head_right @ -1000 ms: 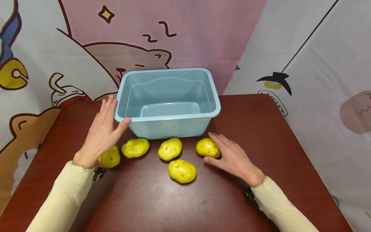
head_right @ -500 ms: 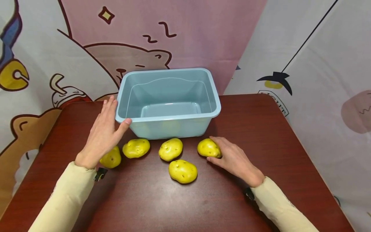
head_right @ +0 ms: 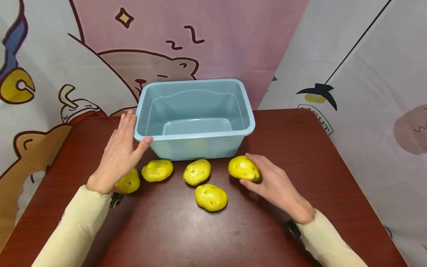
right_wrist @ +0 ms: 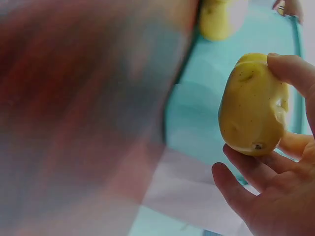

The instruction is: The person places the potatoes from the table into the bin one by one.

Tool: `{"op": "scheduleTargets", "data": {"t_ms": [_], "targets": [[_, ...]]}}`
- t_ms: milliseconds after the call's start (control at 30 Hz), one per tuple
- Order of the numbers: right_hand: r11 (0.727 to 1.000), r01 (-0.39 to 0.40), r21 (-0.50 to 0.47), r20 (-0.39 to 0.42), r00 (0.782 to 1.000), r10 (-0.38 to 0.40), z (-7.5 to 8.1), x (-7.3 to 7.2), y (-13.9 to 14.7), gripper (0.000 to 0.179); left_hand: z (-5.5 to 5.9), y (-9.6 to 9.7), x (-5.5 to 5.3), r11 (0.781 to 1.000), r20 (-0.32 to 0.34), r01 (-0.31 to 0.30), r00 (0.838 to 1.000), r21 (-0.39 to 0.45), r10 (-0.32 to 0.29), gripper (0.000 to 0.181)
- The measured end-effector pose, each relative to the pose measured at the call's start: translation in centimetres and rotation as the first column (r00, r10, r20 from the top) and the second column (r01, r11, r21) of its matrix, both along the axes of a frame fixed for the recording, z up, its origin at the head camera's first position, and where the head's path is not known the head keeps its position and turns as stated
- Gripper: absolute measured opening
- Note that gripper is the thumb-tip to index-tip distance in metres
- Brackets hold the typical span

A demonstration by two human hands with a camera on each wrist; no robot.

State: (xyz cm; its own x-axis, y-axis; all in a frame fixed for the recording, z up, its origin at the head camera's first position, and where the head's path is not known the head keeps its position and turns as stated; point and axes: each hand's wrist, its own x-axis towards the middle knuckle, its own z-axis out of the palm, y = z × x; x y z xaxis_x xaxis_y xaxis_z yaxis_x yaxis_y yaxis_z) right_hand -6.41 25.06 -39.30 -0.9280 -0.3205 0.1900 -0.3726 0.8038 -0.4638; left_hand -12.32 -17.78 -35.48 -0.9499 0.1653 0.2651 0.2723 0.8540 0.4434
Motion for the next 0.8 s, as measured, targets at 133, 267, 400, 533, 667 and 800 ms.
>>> {"op": "scheduleTargets", "data": {"t_ms": [133,267,400,533,667,800], "targets": [[1.000,0.005,-0.013,-0.045,0.999,-0.006,1.7,0.6,-0.1,0.081,0.1,0.0,0.0,1.000,0.000,0.000,1.000,0.000,0.000,0.094],[1.000,0.007,-0.009,-0.081,0.997,-0.008,3.5,1.1,-0.3,0.082,0.1,0.0,0.1,1.000,-0.002,0.000,1.000,0.000,0.000,0.094],[1.000,0.018,-0.022,-0.111,0.994,-0.021,5.1,1.5,-0.5,0.083,0.2,0.0,0.1,1.000,0.001,-0.002,1.000,-0.003,0.002,0.094],[0.998,0.021,-0.054,-0.123,0.992,-0.028,6.2,1.9,-0.9,0.085,0.2,0.0,0.1,1.000,0.001,-0.003,1.000,-0.007,0.003,0.094],[0.996,0.017,-0.082,-0.134,0.991,-0.028,7.1,2.1,-1.2,0.086,0.2,0.1,0.1,1.000,0.000,-0.001,1.000,-0.009,0.001,0.094],[0.996,0.014,-0.090,-0.154,0.988,-0.028,7.9,2.1,-1.4,0.087,0.2,0.1,0.1,1.000,-0.002,0.001,1.000,-0.008,-0.001,0.094]]}}
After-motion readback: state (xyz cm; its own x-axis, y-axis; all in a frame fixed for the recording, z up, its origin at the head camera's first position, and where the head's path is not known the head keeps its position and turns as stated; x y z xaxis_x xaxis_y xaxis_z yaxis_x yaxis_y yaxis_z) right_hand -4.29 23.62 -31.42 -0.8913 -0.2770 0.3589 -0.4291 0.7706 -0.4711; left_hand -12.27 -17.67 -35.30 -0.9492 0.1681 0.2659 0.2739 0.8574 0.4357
